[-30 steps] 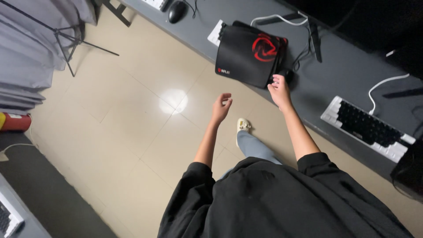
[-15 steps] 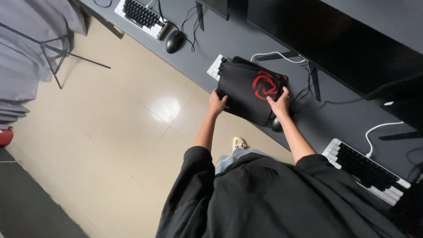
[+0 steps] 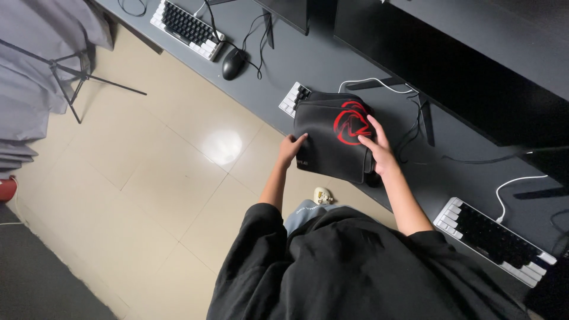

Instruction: The recorder is seen picking up multiple mousepads and placing one at each computer workstation.

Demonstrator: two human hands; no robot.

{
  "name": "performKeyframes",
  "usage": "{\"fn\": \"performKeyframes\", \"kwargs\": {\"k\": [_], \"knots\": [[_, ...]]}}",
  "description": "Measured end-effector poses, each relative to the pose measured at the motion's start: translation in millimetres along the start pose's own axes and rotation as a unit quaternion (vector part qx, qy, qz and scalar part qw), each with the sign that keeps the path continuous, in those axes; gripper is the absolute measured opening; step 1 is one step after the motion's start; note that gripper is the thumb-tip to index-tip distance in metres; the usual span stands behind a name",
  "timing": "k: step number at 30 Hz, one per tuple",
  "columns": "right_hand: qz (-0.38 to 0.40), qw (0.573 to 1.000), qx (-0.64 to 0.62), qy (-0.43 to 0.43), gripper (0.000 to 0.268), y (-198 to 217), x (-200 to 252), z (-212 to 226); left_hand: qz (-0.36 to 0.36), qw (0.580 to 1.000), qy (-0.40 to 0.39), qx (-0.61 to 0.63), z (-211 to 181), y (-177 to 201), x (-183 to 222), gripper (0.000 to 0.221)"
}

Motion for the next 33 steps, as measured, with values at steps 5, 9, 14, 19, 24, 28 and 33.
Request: {"fn": "performKeyframes", "kwargs": {"k": [5,9,14,19,24,28,33], "knots": [[0.115,0.992,0.031,0.036,0.077,-71,30,47,0.11,0.964,0.005,0.242,25,-17,4,0.045],[0.216,0.976,0.021,0.002,0.077,-137,53,48,0.203,0.853,0.038,0.479,18,-14,25,0.018],[0.295,0.953,-0.009,-0.069,0.081,-216,71,40,0.19,0.736,0.041,0.649,42,14,8,0.026],[0.342,0.936,0.003,-0.077,0.082,-284,57,31,0.088,0.751,-0.037,0.653,44,106,4,0.031],[0.322,0.926,0.193,0.046,0.067,-345,20,23,-0.082,0.802,-0.033,0.591,77,211,-13,0.033],[0.292,0.897,0.295,0.151,0.053,-394,-25,-7,-0.092,0.836,-0.016,0.541,92,278,-44,0.033],[0.223,0.887,0.367,0.17,0.046,-451,-77,-43,-0.171,0.892,-0.018,0.419,76,377,-100,0.031]]}}
Point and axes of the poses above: each hand's wrist, its own x-axis away from the middle knuckle, its own y-axis out of the back of the hand, z = x × y, the point moved 8 cm from there along -x, towards the middle knuckle, and after that the axes turned 9 degrees about -z, right-handed, at the moved point
